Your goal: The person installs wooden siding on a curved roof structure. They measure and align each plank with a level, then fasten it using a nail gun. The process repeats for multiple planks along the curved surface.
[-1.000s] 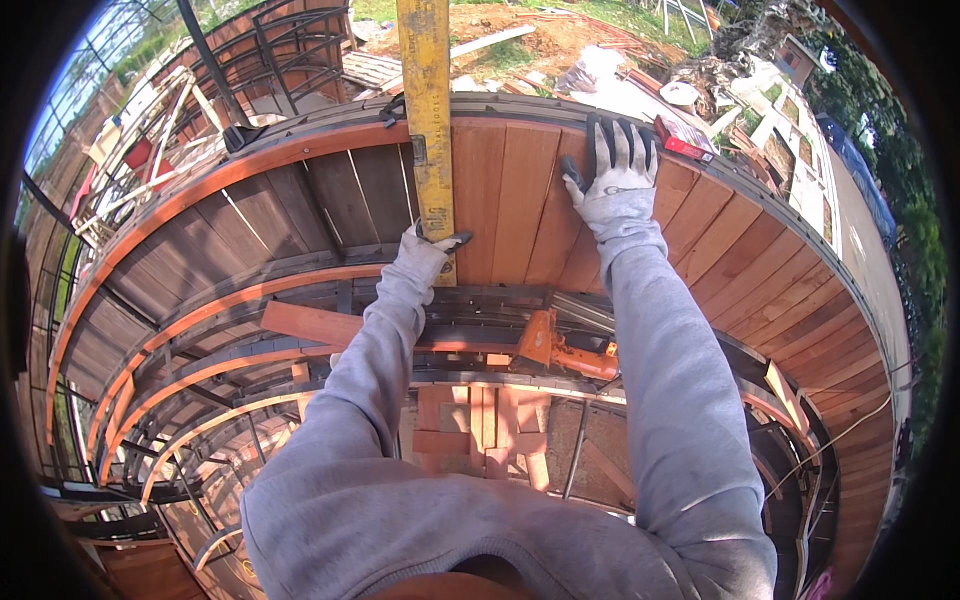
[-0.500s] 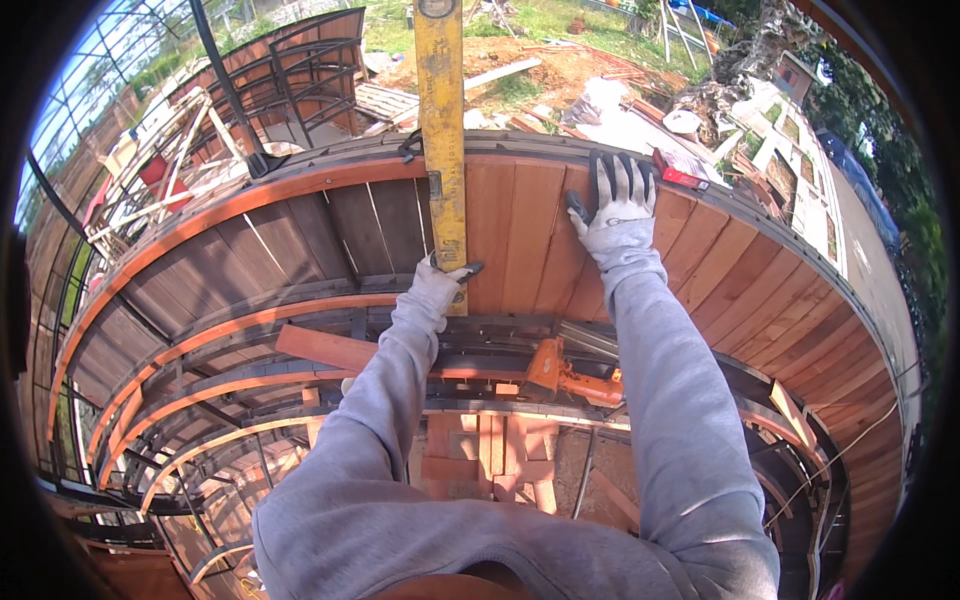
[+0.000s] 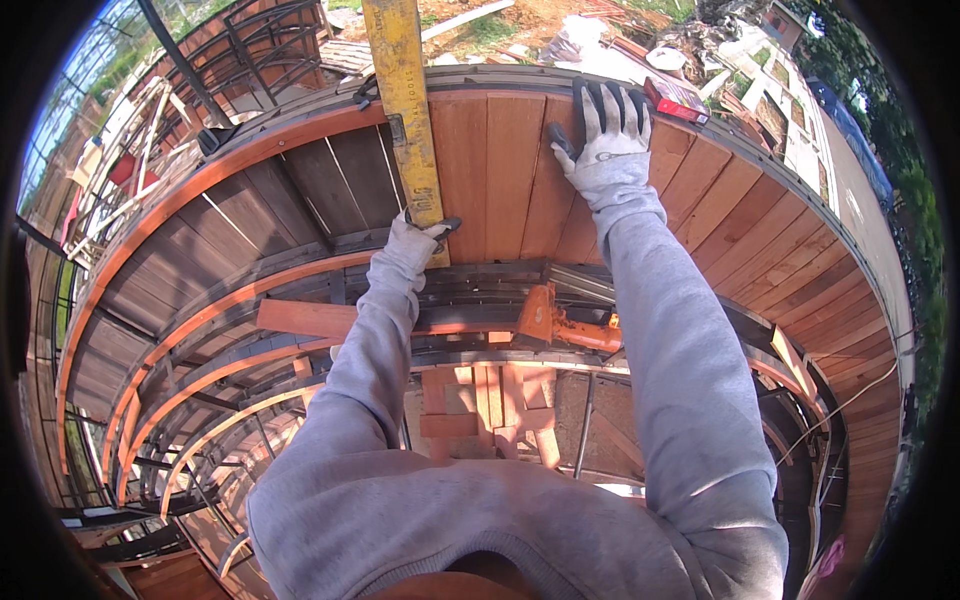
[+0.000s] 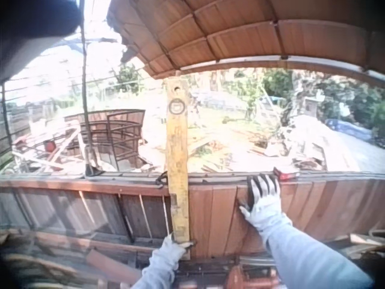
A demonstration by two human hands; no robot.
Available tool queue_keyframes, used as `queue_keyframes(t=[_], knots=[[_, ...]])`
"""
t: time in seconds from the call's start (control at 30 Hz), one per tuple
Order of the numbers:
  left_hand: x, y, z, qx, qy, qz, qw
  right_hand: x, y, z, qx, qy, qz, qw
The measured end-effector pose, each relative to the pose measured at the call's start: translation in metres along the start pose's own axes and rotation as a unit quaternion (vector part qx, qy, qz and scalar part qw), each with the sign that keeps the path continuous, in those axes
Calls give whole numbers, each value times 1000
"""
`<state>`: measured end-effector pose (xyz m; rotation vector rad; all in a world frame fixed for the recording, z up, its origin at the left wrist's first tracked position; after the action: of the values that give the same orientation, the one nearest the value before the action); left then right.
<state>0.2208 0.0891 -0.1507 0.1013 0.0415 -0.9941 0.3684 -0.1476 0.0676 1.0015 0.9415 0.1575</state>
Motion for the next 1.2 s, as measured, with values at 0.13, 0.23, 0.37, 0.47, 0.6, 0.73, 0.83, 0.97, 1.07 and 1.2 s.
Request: queue_keyframes(t=[0.13,0.23,0.37,0.47,0.6,0.73,0.83,0.97,1.07,1.2], knots=[[-1,-1,1,-32,20,0,999,2,-1,0,-6,6,12,1000],[-3,2,-4,-18,1,5,1000,0,-1,-2,-6,3,13,1000],[-4,1,-4,-24,-7,15,1000,0,-1,1,-9,10,28,1000],[-5,1,-8,-34,-4,18,999,1,-1,-2,-7,9,22,1000],[-4,-3,6,3,5,24,1000,1,-1,0,-4,2,27,1000],[-4,-2,-1,-42,-5,21,999,-13,5,-10,-28,0,50,998],[-3,-3,0,-44,-20,22,999,-13,4,-10,-27,4,50,998],[-4,-2,0,-25,-11,22,999,-11,2,-8,-29,14,55,998],[-2,-1,3,-29,7,11,999,-11,2,-6,-25,4,48,999],[-7,-1,0,-34,23,17,999,-17,6,-14,-25,11,29,999]])
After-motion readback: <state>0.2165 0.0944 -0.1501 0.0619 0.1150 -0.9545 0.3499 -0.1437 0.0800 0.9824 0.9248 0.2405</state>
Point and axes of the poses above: each hand's wrist, its own y-axis towards the middle knuckle, its own x-axis out of the palm, z = x × y, the point moved 9 cm from there along y, towards the middle knuckle, and after that the axes turned 3 degrees about -z, right-handed, at the moved point
